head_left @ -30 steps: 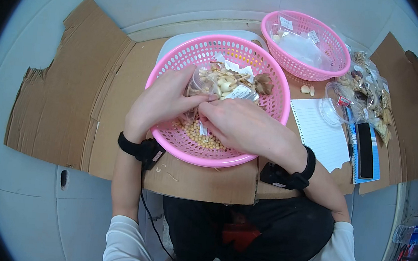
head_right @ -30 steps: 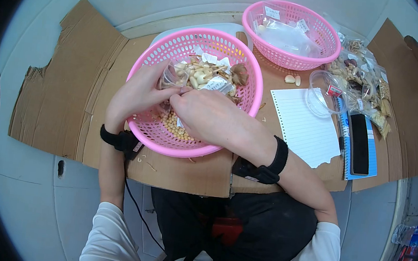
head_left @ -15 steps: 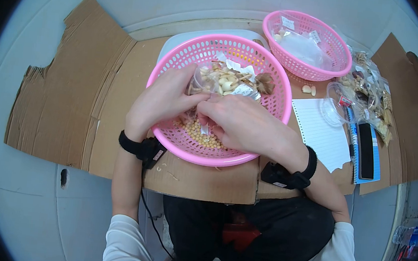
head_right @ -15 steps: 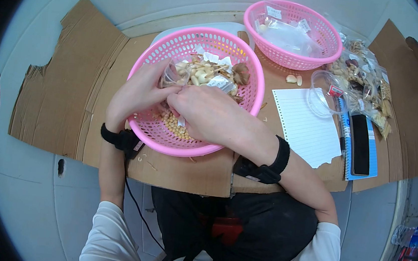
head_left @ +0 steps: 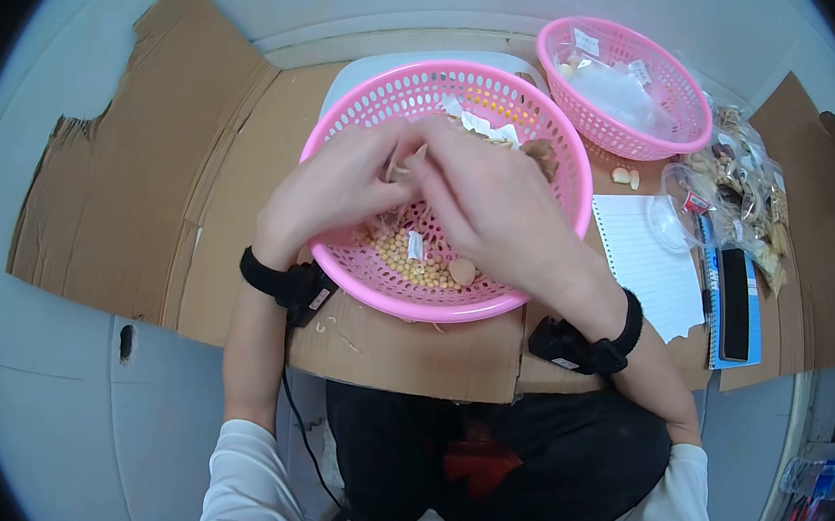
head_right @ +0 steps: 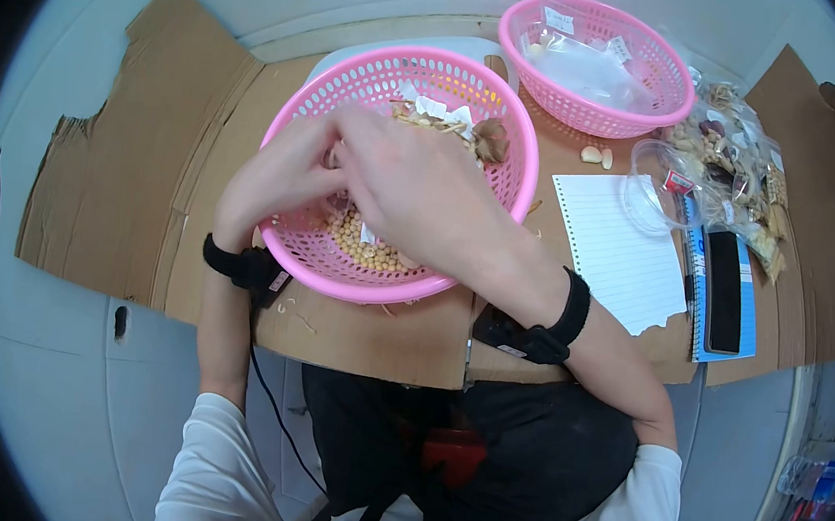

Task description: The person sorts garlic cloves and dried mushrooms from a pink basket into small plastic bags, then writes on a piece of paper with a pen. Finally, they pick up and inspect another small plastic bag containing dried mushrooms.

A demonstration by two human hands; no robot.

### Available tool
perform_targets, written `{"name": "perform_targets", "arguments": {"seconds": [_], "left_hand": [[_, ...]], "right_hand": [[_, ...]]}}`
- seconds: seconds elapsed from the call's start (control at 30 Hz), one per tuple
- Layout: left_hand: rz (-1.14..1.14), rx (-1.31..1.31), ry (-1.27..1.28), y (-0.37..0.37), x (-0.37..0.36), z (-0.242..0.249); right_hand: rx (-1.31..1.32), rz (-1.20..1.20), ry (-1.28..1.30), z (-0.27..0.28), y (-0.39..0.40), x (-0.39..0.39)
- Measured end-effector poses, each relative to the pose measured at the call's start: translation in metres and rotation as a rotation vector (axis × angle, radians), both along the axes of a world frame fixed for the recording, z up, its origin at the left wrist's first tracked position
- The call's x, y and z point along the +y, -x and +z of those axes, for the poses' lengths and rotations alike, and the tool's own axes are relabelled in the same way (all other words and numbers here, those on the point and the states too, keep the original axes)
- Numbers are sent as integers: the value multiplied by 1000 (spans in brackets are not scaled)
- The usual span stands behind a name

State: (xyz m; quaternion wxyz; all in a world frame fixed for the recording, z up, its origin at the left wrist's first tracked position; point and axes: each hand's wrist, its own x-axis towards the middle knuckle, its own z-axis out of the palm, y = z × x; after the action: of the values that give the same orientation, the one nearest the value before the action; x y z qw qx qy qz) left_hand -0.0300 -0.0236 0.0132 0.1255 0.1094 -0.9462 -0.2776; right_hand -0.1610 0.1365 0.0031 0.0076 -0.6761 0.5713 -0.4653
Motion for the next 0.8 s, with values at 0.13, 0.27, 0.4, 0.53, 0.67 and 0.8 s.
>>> {"name": "perform_targets", "arguments": {"seconds": [0.13,0.27,0.4,0.53,0.67,0.8], "left_hand": [[-105,81,-32,1,-3,-5],[-74,4,-68,0,-3,-4],[-142,72,-47,1,2,3],[-87,-7,-16,-1,4,7],[-96,44,-103,2,0,-2],[9,109,-8,3,-16,-18]], "right_hand": [[-69,-164,80,-1,7,-2],[-25,-172,-39,-7,12,-1],[-97,-129,-43,0,9,0],[-109,-121,-21,-2,7,-3],[-145,-92,79,6,6,-2],[144,31,73,8,1,5]]}}
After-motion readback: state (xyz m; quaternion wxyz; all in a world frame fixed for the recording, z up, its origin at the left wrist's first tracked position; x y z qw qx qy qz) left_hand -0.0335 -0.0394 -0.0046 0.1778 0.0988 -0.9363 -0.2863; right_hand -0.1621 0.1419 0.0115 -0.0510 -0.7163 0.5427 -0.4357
